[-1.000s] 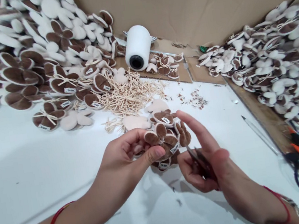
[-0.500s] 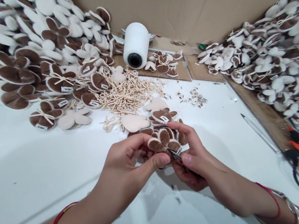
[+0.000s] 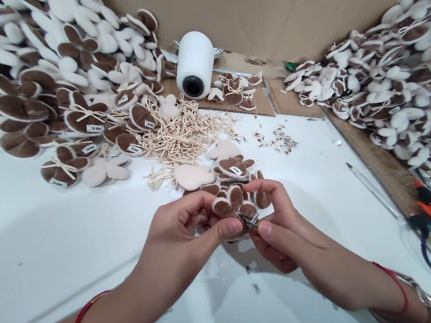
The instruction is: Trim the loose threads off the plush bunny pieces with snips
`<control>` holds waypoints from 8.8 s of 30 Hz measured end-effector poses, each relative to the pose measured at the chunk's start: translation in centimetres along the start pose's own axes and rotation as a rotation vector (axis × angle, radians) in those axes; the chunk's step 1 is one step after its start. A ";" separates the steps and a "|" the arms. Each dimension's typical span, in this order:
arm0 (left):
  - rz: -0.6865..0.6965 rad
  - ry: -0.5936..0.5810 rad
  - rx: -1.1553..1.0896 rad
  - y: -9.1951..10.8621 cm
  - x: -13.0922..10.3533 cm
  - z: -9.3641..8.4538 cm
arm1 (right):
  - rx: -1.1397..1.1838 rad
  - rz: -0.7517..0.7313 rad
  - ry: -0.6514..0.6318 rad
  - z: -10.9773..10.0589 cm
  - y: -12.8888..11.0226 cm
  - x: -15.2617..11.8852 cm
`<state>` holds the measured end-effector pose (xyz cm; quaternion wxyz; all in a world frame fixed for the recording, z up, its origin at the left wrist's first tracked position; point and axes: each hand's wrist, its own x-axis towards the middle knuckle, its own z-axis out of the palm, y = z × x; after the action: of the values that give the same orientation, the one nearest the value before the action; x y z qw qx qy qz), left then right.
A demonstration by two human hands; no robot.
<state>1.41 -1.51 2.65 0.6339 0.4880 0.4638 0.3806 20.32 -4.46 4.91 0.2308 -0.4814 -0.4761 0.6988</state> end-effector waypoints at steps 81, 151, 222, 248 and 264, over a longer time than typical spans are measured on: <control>-0.134 -0.308 -0.009 -0.2 -0.3 -0.5 | -0.110 -0.175 0.211 0.9 0.4 1.1; 0.935 0.075 0.782 -1.2 -0.4 -1.3 | -0.185 -0.129 0.236 1.0 0.1 1.6; 0.761 -0.066 0.772 -1.7 -0.5 -1.0 | -0.625 -0.344 -0.149 0.4 -0.7 0.4; 0.914 -0.103 0.922 -2.0 -0.5 -0.6 | -0.596 -0.314 -0.192 0.6 -0.5 0.7; 0.722 0.057 0.793 -1.4 -0.5 -0.8 | -0.482 -0.372 -0.021 0.4 -0.2 0.2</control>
<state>0.51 -2.10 1.36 0.2169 0.8079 0.3917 0.3832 19.89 -4.38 4.99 0.2290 -0.4196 -0.7105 0.5165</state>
